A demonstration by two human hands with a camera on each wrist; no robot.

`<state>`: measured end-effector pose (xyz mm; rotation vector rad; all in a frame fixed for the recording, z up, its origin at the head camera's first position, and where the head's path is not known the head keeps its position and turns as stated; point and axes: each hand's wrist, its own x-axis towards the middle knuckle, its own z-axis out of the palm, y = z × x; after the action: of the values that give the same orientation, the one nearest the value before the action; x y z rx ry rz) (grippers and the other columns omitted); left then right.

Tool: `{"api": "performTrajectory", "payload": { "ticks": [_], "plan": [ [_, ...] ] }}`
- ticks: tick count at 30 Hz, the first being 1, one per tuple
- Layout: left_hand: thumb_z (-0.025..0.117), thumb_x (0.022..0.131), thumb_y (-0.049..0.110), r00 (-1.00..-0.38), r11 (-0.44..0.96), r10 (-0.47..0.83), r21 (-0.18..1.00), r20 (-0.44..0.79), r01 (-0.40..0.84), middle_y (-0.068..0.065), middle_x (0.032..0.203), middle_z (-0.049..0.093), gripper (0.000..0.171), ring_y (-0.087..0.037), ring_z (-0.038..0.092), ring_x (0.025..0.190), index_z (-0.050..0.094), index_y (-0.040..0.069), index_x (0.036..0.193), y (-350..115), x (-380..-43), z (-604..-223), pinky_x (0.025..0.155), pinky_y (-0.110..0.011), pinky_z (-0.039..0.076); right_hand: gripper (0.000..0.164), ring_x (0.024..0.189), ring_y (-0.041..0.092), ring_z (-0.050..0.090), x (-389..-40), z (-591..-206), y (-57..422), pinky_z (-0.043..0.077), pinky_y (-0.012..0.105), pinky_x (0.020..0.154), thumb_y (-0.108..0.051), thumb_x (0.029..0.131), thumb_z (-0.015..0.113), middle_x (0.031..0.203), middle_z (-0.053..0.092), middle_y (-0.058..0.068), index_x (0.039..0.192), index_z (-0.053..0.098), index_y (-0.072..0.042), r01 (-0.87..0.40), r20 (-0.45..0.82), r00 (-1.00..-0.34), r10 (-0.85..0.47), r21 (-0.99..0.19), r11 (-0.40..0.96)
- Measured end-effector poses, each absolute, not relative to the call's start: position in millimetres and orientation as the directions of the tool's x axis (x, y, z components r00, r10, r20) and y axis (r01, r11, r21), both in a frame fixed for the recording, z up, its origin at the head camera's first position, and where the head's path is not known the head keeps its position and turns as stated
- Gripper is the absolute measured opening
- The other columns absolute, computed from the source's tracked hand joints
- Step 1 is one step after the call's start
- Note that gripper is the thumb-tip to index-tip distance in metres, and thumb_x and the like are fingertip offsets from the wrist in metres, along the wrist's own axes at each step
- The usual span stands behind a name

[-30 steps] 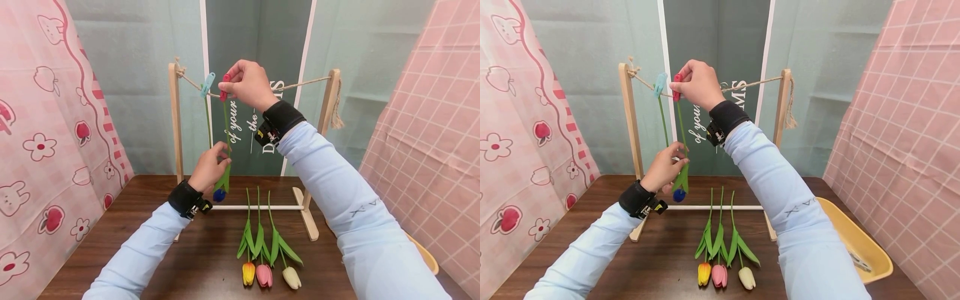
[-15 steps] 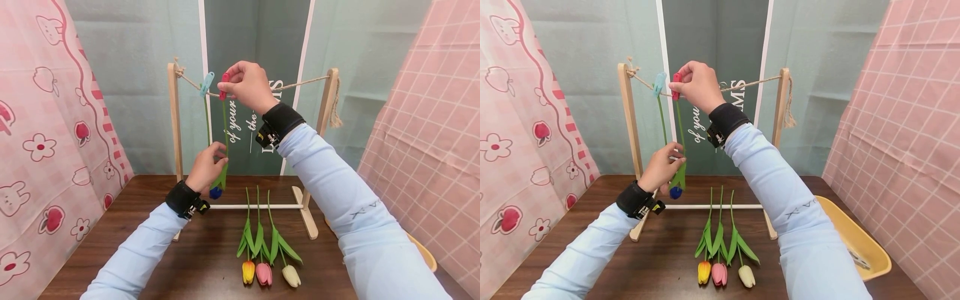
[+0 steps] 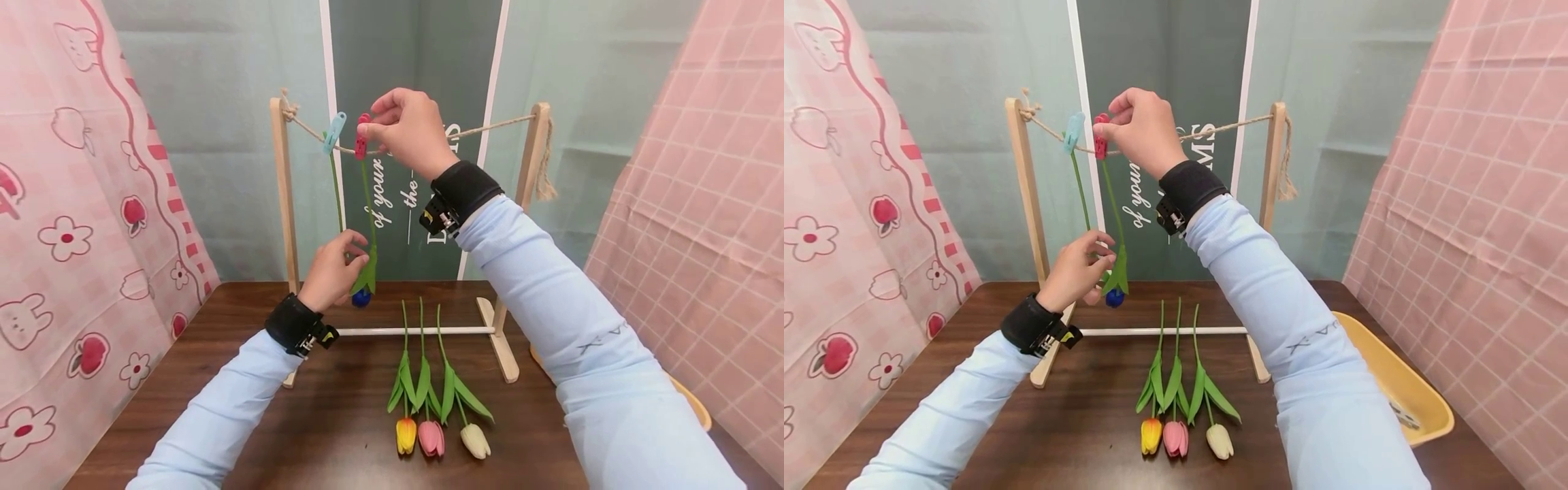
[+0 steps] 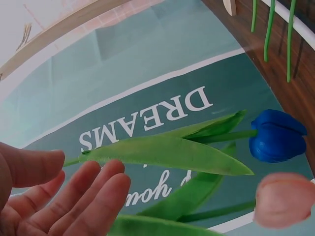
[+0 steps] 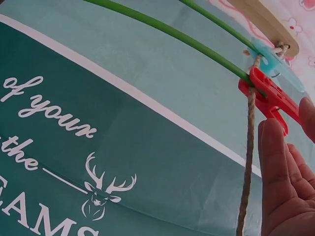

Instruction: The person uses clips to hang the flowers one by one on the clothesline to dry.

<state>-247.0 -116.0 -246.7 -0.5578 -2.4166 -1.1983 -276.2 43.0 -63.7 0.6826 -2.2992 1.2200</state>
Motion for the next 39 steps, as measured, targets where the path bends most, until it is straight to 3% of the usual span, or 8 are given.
{"api": "performTrajectory", "payload": {
  "ticks": [10, 27, 39],
  "plan": [
    [0.064, 0.095, 0.011, -0.852, 0.564, 0.193, 0.655, 0.487, 0.503, -0.01, 0.1, 0.067, 0.02, -0.024, 0.065, 0.085, 0.059, 0.008, 0.114, -114.6, -246.3, -246.8, 0.077, -0.04, 0.051, 0.037, 0.079, 0.016, 0.069, -271.6, -65.0, 53.3, 0.053, 0.024, 0.072, -0.025, 0.085, 0.077, 0.097, 0.07, 0.005, 0.112, 0.064, -0.005, -0.606, 0.602, -0.774, -0.197, -0.614, 0.506],
    [0.064, 0.095, 0.012, -0.858, 0.589, 0.232, 0.635, 0.459, 0.5, -0.009, 0.094, 0.069, 0.018, -0.02, 0.066, 0.078, 0.06, 0.007, 0.112, -115.6, -242.5, -265.7, 0.072, -0.039, 0.051, 0.033, 0.077, 0.02, 0.068, -265.1, -87.8, 66.1, 0.053, 0.025, 0.073, -0.023, 0.085, 0.077, 0.094, 0.071, 0.008, 0.109, 0.066, -0.003, -0.634, 0.61, -0.759, -0.226, -0.616, 0.467],
    [0.065, 0.094, 0.009, -0.889, 0.553, 0.268, 0.697, 0.371, 0.457, -0.007, 0.09, 0.067, 0.018, -0.018, 0.067, 0.075, 0.06, 0.007, 0.112, -116.0, -233.0, -289.1, 0.058, -0.031, 0.048, 0.029, 0.077, 0.015, 0.068, -266.1, -122.0, 79.6, 0.054, 0.027, 0.07, -0.02, 0.086, 0.077, 0.093, 0.072, 0.008, 0.107, 0.066, -0.003, -0.65, 0.602, -0.751, -0.271, -0.602, 0.465]
  ]
}}
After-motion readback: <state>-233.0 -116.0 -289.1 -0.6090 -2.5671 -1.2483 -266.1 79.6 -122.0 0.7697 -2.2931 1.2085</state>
